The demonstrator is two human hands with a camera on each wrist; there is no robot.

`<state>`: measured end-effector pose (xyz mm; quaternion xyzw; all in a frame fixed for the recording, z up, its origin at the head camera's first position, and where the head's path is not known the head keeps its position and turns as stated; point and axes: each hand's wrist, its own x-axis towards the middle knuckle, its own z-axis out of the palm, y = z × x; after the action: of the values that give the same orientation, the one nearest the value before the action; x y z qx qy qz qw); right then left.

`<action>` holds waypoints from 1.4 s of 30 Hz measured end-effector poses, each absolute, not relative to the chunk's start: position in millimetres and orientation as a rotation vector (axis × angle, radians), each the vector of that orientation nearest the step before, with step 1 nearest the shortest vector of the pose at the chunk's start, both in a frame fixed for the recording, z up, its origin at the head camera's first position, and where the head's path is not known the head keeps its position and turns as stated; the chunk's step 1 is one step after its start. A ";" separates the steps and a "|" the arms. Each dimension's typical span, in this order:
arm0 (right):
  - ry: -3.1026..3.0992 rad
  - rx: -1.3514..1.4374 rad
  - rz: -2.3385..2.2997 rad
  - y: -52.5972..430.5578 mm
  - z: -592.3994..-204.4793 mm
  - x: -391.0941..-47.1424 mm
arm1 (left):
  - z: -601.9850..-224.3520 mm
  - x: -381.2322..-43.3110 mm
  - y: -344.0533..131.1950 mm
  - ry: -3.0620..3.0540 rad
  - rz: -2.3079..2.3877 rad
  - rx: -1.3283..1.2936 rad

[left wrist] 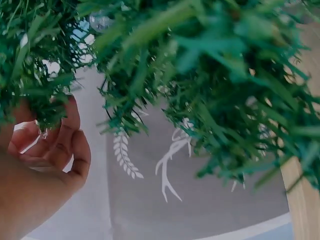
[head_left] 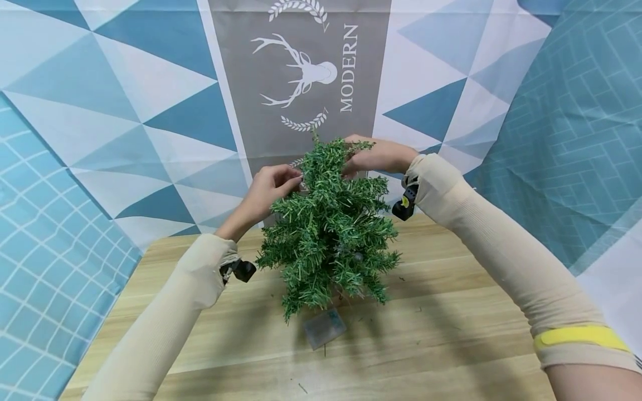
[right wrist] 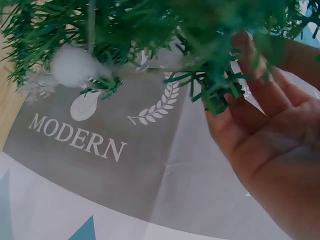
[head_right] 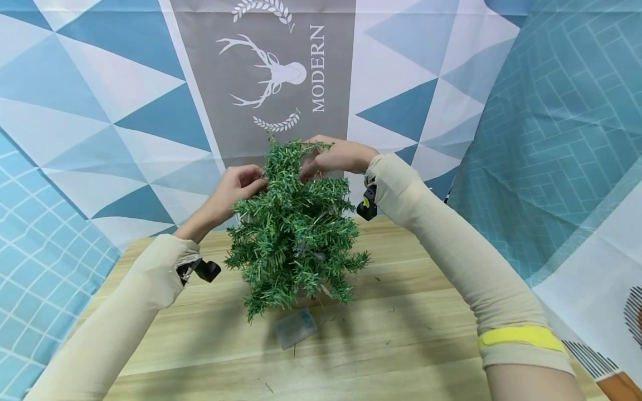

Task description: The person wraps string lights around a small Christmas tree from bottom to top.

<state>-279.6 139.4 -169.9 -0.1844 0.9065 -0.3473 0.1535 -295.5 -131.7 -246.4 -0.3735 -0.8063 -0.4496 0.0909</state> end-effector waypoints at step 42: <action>2.927 -0.784 -1.081 177.3 -196.7 -226.4 | -261.5 -203.1 -194.7 -1.647 -2.520 -0.682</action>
<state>-226.4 177.3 -196.7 -0.2435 0.9091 -0.3358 -0.0377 -203.1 -194.7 -261.5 -0.2209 -0.5334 -0.8161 0.0274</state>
